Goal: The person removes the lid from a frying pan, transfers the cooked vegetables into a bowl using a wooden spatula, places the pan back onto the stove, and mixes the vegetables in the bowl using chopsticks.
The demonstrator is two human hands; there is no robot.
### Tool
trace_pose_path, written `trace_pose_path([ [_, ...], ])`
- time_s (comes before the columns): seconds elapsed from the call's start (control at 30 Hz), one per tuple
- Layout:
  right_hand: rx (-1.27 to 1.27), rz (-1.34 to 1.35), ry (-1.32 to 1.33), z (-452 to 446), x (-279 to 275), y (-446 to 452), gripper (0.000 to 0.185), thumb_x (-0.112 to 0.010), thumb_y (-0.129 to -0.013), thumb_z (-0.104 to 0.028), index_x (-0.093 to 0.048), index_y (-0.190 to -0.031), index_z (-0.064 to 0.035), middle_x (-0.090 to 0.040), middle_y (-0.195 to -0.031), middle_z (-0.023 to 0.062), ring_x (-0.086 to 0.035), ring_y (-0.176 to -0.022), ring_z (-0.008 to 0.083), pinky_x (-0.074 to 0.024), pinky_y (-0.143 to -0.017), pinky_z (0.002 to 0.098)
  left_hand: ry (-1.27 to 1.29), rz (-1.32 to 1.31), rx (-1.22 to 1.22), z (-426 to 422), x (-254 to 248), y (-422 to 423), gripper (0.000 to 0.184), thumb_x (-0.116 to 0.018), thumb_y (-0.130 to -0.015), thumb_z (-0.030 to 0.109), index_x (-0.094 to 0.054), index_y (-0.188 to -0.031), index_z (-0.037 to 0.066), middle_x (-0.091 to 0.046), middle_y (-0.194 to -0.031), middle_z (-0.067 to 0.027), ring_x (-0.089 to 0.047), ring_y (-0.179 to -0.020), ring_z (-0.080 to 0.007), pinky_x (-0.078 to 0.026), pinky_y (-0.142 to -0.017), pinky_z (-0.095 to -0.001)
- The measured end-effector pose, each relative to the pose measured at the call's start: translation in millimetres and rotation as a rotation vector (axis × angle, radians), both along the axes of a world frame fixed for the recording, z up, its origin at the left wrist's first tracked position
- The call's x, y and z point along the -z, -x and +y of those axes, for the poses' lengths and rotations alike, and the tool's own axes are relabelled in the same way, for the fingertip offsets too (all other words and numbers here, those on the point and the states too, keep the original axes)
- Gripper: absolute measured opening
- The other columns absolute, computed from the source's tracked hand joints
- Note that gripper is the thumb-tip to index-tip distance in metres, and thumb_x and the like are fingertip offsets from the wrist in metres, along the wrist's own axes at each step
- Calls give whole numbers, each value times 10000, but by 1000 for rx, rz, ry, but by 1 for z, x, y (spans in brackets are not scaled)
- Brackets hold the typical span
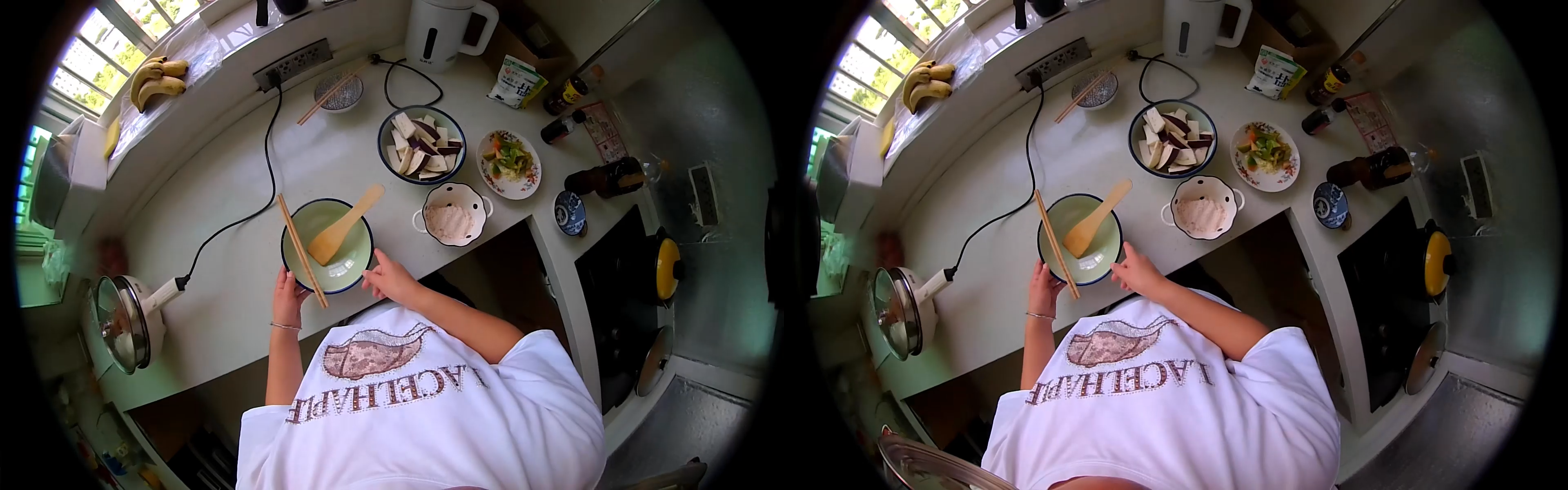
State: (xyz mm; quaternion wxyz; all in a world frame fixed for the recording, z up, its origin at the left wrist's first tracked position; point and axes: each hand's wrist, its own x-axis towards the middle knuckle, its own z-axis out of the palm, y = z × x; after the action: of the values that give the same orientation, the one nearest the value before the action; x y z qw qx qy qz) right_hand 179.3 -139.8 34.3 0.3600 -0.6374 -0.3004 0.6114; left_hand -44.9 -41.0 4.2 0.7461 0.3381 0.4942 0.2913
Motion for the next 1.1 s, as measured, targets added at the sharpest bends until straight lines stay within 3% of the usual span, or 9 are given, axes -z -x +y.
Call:
trace_pose_path([
  [0.17, 85, -43, -15, -3, -2, 11, 680, -518, -862, -168, -106, -1358, 49, -623, -748, 93, -543, -517, 133, -456, -452, 254, 3, -10, 19, 1, 3, 6, 462, -417, -931, 243, -287, -1350, 97, -590, -1059, -39, -602, -855, -105, -492, -706, -253],
  [0.6, 227, -62, -27, -22, -14, 42, 650, -499, -881, -150, -110, -1367, 36, -613, -787, 98, -520, -549, 107, -436, -474, 221, -19, -61, 172, 7, 15, 26, 446, -440, -911, 184, -304, -1332, 131, -595, -997, -9, -605, -846, -114, -504, -674, -248],
  [0.9, 341, -82, -48, -51, -21, 58, 669, -514, -865, -160, -118, -1362, 47, -619, -784, 100, -525, -529, 107, -446, -464, 228, 15, -27, 277, -10, -1, 31, 535, -475, -868, 208, -273, -1354, 112, -589, -1038, -85, -589, -894, -160, -463, -712, -261],
  [0.97, 365, -85, -32, -55, -23, 54, 667, -513, -866, -159, -118, -1363, 46, -621, -786, 100, -524, -529, 106, -447, -466, 227, 23, -26, 242, -17, 3, 33, 410, -415, -912, 205, -330, -1296, 88, -594, -1044, -95, -610, -873, -171, -487, -686, -253],
  [1.1, 401, -65, -14, -74, -28, 66, 659, -509, -868, -155, -122, -1363, 42, -619, -790, 100, -520, -530, 104, -447, -468, 230, 65, -49, 282, -35, 14, 55, 354, -410, -917, 202, -386, -1239, 59, -617, -957, -88, -612, -801, -155, -485, -658, -244],
])
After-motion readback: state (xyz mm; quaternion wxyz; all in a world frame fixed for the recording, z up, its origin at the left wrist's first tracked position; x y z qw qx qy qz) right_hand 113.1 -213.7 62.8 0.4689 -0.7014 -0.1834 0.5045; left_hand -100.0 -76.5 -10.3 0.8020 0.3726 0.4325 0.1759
